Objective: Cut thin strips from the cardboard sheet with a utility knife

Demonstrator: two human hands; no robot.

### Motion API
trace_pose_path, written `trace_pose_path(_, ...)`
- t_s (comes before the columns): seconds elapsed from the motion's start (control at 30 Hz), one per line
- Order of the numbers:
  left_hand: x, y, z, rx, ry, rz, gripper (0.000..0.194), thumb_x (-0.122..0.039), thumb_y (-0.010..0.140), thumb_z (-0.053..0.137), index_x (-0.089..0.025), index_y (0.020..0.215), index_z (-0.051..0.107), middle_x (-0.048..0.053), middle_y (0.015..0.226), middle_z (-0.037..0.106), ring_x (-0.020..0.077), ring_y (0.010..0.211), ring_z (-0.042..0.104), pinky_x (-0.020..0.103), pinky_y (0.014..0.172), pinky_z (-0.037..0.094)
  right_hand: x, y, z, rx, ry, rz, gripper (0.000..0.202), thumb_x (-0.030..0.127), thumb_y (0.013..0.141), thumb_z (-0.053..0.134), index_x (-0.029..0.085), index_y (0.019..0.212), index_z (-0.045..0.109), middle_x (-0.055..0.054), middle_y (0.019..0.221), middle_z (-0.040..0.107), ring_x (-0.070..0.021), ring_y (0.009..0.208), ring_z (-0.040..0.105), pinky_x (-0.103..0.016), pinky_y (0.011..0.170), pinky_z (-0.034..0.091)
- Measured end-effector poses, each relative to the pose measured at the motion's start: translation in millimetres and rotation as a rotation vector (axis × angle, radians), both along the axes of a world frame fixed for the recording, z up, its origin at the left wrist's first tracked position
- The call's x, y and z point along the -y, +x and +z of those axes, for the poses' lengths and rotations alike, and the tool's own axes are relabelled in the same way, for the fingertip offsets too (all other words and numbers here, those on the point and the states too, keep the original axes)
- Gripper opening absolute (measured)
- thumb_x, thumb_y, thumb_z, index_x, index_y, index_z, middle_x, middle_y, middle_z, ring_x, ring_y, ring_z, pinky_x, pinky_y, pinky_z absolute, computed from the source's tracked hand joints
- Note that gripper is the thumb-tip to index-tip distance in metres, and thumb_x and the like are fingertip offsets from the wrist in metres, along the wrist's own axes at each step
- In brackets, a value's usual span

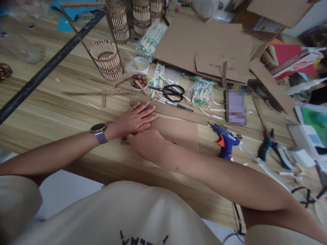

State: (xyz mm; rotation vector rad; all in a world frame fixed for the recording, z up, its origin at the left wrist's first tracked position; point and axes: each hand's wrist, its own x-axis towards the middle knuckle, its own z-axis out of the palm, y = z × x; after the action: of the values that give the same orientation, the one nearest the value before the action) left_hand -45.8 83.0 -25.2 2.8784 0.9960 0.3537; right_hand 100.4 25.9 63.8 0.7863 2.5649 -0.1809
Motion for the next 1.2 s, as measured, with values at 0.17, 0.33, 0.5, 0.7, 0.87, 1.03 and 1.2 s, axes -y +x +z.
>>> trace_pose_path(0.17, 0, 0, -1.0, -0.008, 0.007, 0.001, 0.047, -0.034, 0.106, 0.045, -0.024, 0.152, 0.048, 0.010, 0.162, 0.039, 0.0343, 0.154, 0.025, 0.058, 0.122, 0.025, -1, 0, 0.9, 0.000, -0.005, -0.008, 0.033, 0.006, 0.096, 0.042, 0.014, 0.121, 0.062, -0.021, 0.106, 0.073, -0.0296, 0.095, 0.072, -0.032, 0.068, 0.051)
trace_pose_path(0.33, 0, 0, 0.1, -0.017, 0.008, 0.000, 0.047, -0.033, 0.106, 0.045, -0.023, 0.152, 0.048, 0.011, 0.162, 0.039, 0.0348, 0.154, 0.025, 0.058, 0.122, 0.025, -1, -1, -0.2, -0.010, -0.023, -0.015, 0.032, 0.009, 0.097, 0.043, 0.015, 0.122, 0.063, -0.019, 0.107, 0.074, -0.0304, 0.100, 0.072, -0.034, 0.073, 0.053)
trace_pose_path(0.5, 0, 0, 0.3, -0.004, -0.016, -0.004, 0.047, -0.033, 0.106, 0.046, -0.024, 0.152, 0.047, 0.011, 0.163, 0.037, 0.0341, 0.155, 0.023, 0.059, 0.123, 0.023, 4, -10, 9.1, 0.010, -0.002, -0.044, 0.034, 0.007, 0.091, 0.052, 0.015, 0.122, 0.064, -0.018, 0.110, 0.074, -0.0312, 0.103, 0.072, -0.038, 0.081, 0.055)
trace_pose_path(0.7, -1, 0, 1.3, -0.016, -0.036, -0.001, 0.046, -0.033, 0.105, 0.046, -0.027, 0.151, 0.049, 0.009, 0.162, 0.039, 0.0341, 0.155, 0.024, 0.059, 0.123, 0.023, 7, -15, 20.1, 0.051, 0.019, 0.012, 0.047, 0.003, 0.081, 0.062, 0.011, 0.127, 0.063, -0.021, 0.112, 0.074, -0.0375, 0.105, 0.072, -0.044, 0.080, 0.058)
trace_pose_path(0.87, 0, 0, 2.3, -0.012, -0.032, -0.010, 0.045, -0.033, 0.106, 0.045, -0.024, 0.150, 0.051, 0.010, 0.162, 0.038, 0.0362, 0.154, 0.023, 0.060, 0.122, 0.023, 3, -6, 13.2, 0.035, 0.059, 0.018, 0.039, 0.001, 0.086, 0.051, 0.014, 0.120, 0.065, -0.022, 0.115, 0.073, -0.0350, 0.105, 0.071, -0.040, 0.074, 0.057)
trace_pose_path(1.03, 2, 1, 4.0, 0.009, -0.032, -0.003, 0.045, -0.032, 0.105, 0.046, -0.024, 0.148, 0.053, 0.010, 0.162, 0.039, 0.0354, 0.155, 0.022, 0.060, 0.122, 0.023, 2, 1, 10.0, 0.046, 0.026, -0.006, 0.038, 0.001, 0.087, 0.049, 0.015, 0.119, 0.064, -0.020, 0.117, 0.073, -0.0313, 0.105, 0.072, -0.033, 0.067, 0.056)
trace_pose_path(1.2, 3, 0, 7.9, 0.006, -0.048, -0.011, 0.045, -0.032, 0.105, 0.044, -0.022, 0.148, 0.054, 0.010, 0.162, 0.039, 0.0367, 0.154, 0.023, 0.060, 0.123, 0.023, 3, 12, 14.5, 0.131, -0.040, -0.086, 0.040, 0.003, 0.091, 0.047, 0.019, 0.124, 0.063, -0.016, 0.117, 0.073, -0.0277, 0.091, 0.075, -0.030, 0.057, 0.053)
